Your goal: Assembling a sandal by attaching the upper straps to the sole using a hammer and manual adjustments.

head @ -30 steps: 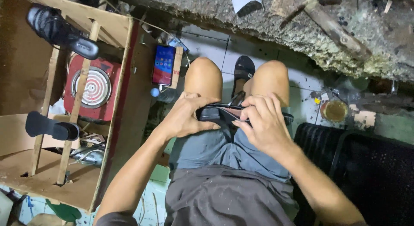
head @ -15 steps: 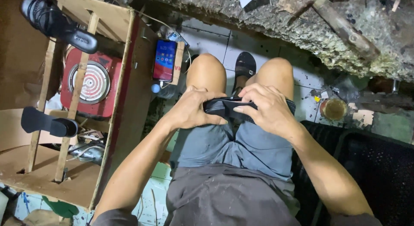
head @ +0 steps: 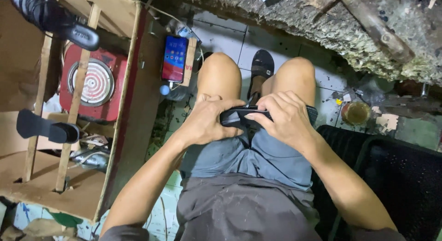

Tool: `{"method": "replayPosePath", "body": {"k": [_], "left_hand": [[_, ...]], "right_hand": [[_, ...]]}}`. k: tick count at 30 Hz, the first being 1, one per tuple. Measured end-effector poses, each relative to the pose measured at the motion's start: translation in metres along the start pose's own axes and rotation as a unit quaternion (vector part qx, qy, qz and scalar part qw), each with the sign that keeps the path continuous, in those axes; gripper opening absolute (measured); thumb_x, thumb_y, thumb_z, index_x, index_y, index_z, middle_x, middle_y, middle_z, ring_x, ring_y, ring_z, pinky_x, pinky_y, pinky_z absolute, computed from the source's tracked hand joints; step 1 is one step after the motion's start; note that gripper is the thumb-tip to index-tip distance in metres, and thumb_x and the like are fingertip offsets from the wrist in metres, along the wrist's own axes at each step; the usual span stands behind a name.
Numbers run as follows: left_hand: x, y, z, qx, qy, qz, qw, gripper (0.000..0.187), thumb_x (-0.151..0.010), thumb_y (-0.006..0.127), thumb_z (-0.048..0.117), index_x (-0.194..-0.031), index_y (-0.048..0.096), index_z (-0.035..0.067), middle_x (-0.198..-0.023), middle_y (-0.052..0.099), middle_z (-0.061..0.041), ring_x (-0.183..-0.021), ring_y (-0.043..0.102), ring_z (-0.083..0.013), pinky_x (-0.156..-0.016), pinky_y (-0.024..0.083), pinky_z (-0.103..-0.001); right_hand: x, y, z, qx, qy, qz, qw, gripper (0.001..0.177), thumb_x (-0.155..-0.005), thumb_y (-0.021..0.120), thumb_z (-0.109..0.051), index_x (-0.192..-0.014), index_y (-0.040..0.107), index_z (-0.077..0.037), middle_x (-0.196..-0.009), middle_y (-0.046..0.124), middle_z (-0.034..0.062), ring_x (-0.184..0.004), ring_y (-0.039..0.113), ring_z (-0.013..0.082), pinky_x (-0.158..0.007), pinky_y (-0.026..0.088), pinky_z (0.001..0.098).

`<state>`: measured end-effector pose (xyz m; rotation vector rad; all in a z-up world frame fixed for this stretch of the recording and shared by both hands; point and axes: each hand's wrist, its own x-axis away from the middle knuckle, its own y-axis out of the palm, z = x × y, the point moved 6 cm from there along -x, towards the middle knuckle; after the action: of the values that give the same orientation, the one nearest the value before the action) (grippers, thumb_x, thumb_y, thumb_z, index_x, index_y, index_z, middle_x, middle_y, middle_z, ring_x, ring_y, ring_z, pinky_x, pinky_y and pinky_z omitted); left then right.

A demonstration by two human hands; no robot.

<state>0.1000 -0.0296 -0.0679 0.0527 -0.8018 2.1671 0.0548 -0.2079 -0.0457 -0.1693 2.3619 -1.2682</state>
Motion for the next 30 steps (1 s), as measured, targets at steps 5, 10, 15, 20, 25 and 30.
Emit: {"method": "replayPosePath", "body": {"k": [5,10,15,20,25,30], "left_hand": [[0.004,0.004,-0.008,0.011,-0.004,0.018,1.0,0.065,-0.064,0.087,0.04,-0.124,0.07,0.024,-0.091,0.073,-0.008,-0.101,0.066,-0.0221,-0.098,0.029,-0.031],[0.016,0.015,-0.006,0.029,0.007,0.044,0.999,0.065,-0.063,0.089,0.033,-0.124,0.07,0.024,-0.095,0.075,-0.004,-0.105,0.065,-0.0193,-0.098,0.027,-0.031],[0.027,0.014,0.002,0.065,0.087,0.113,0.988,0.051,-0.071,0.085,0.024,-0.12,0.071,0.021,-0.111,0.075,0.001,-0.104,0.066,-0.0224,-0.102,0.033,-0.036],[0.03,0.008,0.014,0.068,0.109,0.095,0.987,0.048,-0.078,0.082,0.03,-0.122,0.069,0.014,-0.112,0.075,-0.005,-0.106,0.067,-0.0245,-0.104,0.035,-0.039],[0.027,0.015,0.008,0.11,0.127,0.154,0.974,0.025,-0.086,0.072,0.017,-0.11,0.074,0.013,-0.1,0.077,-0.006,-0.096,0.071,-0.0286,-0.105,0.039,-0.042],[0.023,0.017,0.011,0.153,0.149,0.16,0.964,0.02,-0.084,0.073,0.014,-0.104,0.076,0.01,-0.095,0.077,-0.007,-0.092,0.072,-0.0294,-0.104,0.047,-0.044]], "right_hand": [[-0.005,-0.005,-0.013,0.018,0.001,0.005,1.0,0.025,-0.093,0.074,-0.037,-0.1,0.068,-0.014,-0.087,0.068,0.0008,-0.079,0.067,0.0213,-0.077,0.05,0.0349],[-0.006,-0.011,-0.023,-0.001,0.03,-0.001,1.0,0.021,-0.095,0.072,-0.036,-0.096,0.069,-0.015,-0.083,0.068,0.0007,-0.075,0.066,0.0224,-0.077,0.049,0.0361],[-0.003,-0.009,-0.034,0.064,-0.019,-0.001,0.998,0.021,-0.098,0.067,-0.036,-0.085,0.066,-0.02,-0.074,0.062,-0.0008,-0.073,0.063,0.0192,-0.093,0.043,0.0412],[0.0,-0.014,-0.034,0.01,-0.068,-0.015,0.998,0.013,-0.099,0.065,-0.027,-0.097,0.07,-0.015,-0.089,0.068,0.001,-0.08,0.066,0.0216,-0.087,0.047,0.0402],[0.003,-0.014,-0.038,-0.008,-0.086,-0.026,0.996,0.012,-0.098,0.063,-0.019,-0.103,0.072,-0.012,-0.094,0.069,0.0042,-0.084,0.068,0.0233,-0.086,0.047,0.0406],[0.006,-0.012,-0.038,-0.005,-0.094,-0.024,0.995,0.012,-0.098,0.062,-0.017,-0.101,0.072,-0.011,-0.093,0.069,0.0052,-0.082,0.067,0.0236,-0.086,0.048,0.0409]]}}
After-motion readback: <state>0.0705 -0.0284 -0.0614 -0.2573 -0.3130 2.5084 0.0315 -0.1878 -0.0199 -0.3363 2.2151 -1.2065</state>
